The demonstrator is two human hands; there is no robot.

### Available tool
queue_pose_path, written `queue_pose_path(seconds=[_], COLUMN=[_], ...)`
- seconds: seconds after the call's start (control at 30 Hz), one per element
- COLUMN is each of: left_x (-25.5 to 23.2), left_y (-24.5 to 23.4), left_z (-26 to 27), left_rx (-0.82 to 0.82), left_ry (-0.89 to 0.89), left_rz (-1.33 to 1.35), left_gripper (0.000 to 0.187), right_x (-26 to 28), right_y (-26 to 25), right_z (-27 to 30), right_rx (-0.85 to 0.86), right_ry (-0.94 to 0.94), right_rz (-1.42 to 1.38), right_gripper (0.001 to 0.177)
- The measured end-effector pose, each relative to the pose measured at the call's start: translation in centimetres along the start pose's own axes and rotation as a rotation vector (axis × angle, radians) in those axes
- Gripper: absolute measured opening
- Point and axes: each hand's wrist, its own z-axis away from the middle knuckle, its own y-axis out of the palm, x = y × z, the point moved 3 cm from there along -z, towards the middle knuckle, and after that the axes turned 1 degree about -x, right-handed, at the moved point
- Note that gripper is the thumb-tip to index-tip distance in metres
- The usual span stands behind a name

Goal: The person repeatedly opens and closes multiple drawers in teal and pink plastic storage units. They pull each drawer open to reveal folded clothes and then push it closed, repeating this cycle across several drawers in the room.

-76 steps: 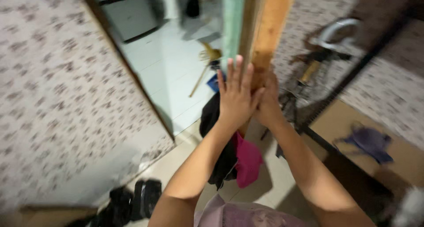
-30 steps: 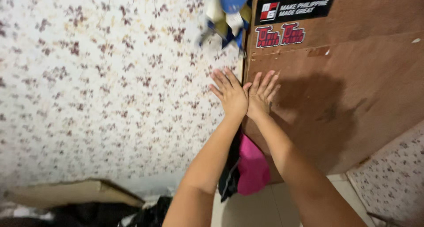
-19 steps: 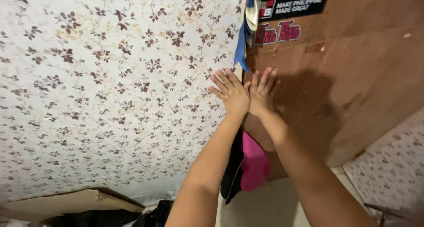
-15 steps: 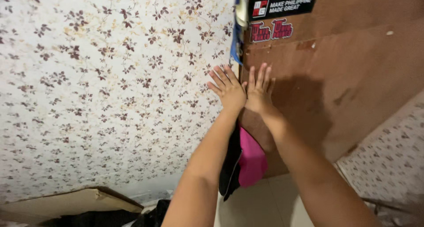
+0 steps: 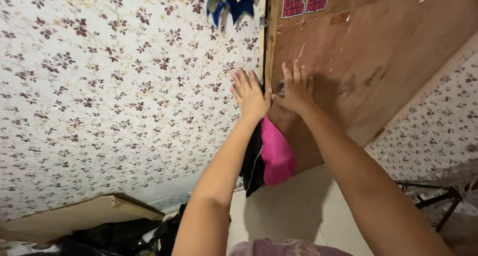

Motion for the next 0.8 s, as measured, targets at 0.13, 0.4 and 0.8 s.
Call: queue_pose_path(seconds=[0.13, 0.4, 0.8], left_x=[0.8, 2.3, 4.1], left_y=[0.3, 2.4, 2.5], left_z=[3.2, 4.4, 12.3], left_rx=[0.135, 0.246, 0.404], left_ry=[-0.004, 0.034, -0.077], left_rz=[0.006, 0.049, 0.091], left_gripper=[0.093, 0.097, 0.089], right_x=[-0.6, -1.6, 2.0], right_y=[1.2, 4.3, 5.5], right_z=[1.0, 1.4, 10.8], right_rx=[-0.004, -0.128, -0.115], right_ry=[0.112, 0.149, 0.03], right_rz=[-0.014, 0.007, -0.029], right_gripper=[0.115, 0.112, 0.099])
